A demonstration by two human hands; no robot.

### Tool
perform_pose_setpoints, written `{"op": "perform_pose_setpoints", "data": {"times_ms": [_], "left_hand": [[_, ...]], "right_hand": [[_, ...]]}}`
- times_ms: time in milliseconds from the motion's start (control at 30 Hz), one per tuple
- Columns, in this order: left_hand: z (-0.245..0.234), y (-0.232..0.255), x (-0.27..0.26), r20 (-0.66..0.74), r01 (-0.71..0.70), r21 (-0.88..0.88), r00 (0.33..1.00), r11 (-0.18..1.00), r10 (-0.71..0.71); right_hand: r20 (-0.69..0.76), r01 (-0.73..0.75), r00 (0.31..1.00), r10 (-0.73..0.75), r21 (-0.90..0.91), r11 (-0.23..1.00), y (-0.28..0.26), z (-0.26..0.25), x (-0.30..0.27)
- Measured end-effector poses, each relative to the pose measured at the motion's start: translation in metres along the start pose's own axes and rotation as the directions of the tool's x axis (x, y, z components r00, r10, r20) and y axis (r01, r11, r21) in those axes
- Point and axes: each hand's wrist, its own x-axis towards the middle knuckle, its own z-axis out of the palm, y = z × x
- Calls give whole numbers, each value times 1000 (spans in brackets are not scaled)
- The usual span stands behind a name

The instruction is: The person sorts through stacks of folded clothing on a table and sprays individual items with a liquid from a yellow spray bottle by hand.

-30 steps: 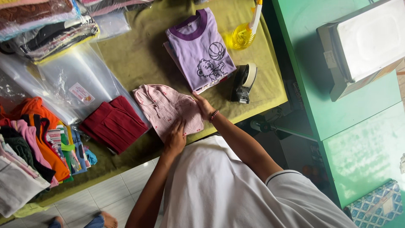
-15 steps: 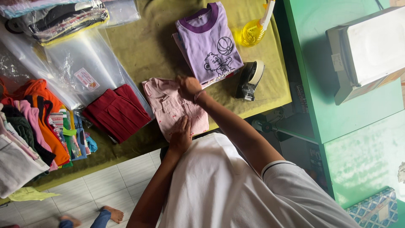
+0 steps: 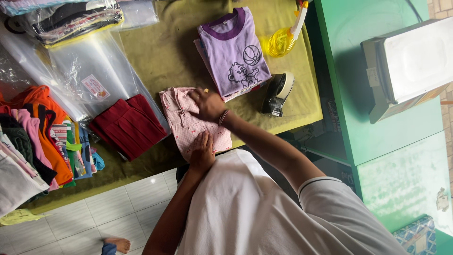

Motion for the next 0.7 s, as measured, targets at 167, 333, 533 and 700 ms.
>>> {"op": "perform_pose_setpoints", "data": {"times_ms": [167,333,533,700], "left_hand": [[3,-2,3,17,-1,-15,1000,1000,2],[3,2,1,22,7,-13,1000,1000,-7],[6,5,2,-27,30,24,999,999,-29],[11,4,1,-29,39,46,999,998,-37]], "right_hand": [[113,54,993,-31,-209,976,33,101,-40],[-229,-470,874,429,-171,866,39,99,-8],[-27,106,993,-113,-184,977,31,66,6],[43,192,981,-187,-247,950,26,137,-18]]}}
